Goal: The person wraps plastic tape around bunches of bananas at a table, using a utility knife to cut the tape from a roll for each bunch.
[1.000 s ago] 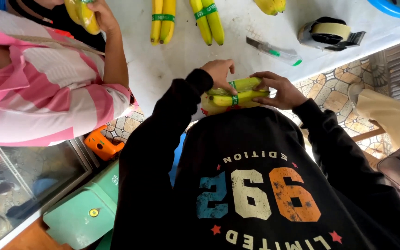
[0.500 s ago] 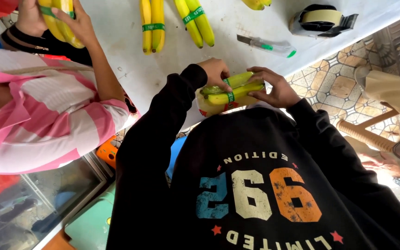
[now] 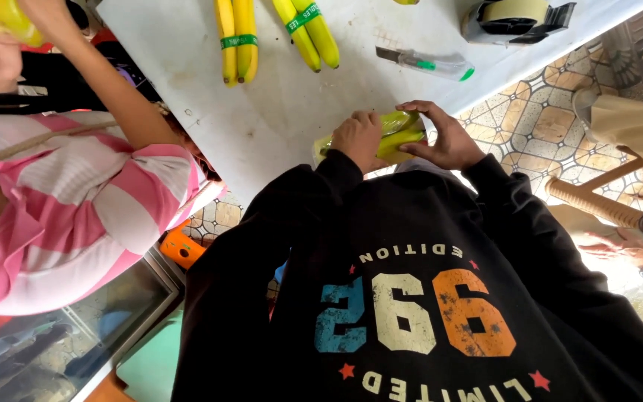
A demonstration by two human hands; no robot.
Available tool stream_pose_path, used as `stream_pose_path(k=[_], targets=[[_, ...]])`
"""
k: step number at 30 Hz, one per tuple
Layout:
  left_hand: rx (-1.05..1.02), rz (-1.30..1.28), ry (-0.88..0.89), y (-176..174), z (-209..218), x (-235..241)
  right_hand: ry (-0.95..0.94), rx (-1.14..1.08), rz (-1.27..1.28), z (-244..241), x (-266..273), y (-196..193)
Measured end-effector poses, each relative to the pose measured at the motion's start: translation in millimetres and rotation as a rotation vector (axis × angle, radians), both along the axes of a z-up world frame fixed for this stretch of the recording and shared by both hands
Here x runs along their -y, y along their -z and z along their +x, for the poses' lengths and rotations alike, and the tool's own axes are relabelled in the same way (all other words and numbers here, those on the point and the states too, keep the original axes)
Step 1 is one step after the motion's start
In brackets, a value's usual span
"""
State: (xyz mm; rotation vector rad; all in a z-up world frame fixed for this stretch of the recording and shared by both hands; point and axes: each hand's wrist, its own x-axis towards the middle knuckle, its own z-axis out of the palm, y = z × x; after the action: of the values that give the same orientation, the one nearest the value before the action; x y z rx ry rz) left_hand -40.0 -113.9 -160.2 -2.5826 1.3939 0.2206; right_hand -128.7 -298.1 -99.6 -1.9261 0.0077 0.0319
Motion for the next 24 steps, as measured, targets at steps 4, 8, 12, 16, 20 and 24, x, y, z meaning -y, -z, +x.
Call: stream_pose_path(k=[4,8,12,16,20,24], targets=[[-0.116,-0.019,-0.03,13.5,0.4,-2.4,0.134,0.003,0.135,-25.8,0.9,29.9],[-0.025,-0.059,-0.025,-5.0,-2.7,-4.4,0.149,-0.202,0.248,-42.9,-6.7,46.3],[0.128,-0.034,0.004,-23.4,-4.7,-4.7,0.111,-0.291,0.332,-53.4,-2.2,61.0],[0.121,-0.001,-0.025,-34.9,1.0,-6.7,0.055,-0.281,0.284,-53.8,-3.0,51.5],[0.236,0.031,-0.02,-47.8,13.5,-7.8,-0.075,-0.323,0.062,-63.2,8.3,81.1],[0.279,0.011,-0.063,-53.5,26.7,-6.7,-0.173,-0.35,-0.194,-59.8,18.4,85.6]])
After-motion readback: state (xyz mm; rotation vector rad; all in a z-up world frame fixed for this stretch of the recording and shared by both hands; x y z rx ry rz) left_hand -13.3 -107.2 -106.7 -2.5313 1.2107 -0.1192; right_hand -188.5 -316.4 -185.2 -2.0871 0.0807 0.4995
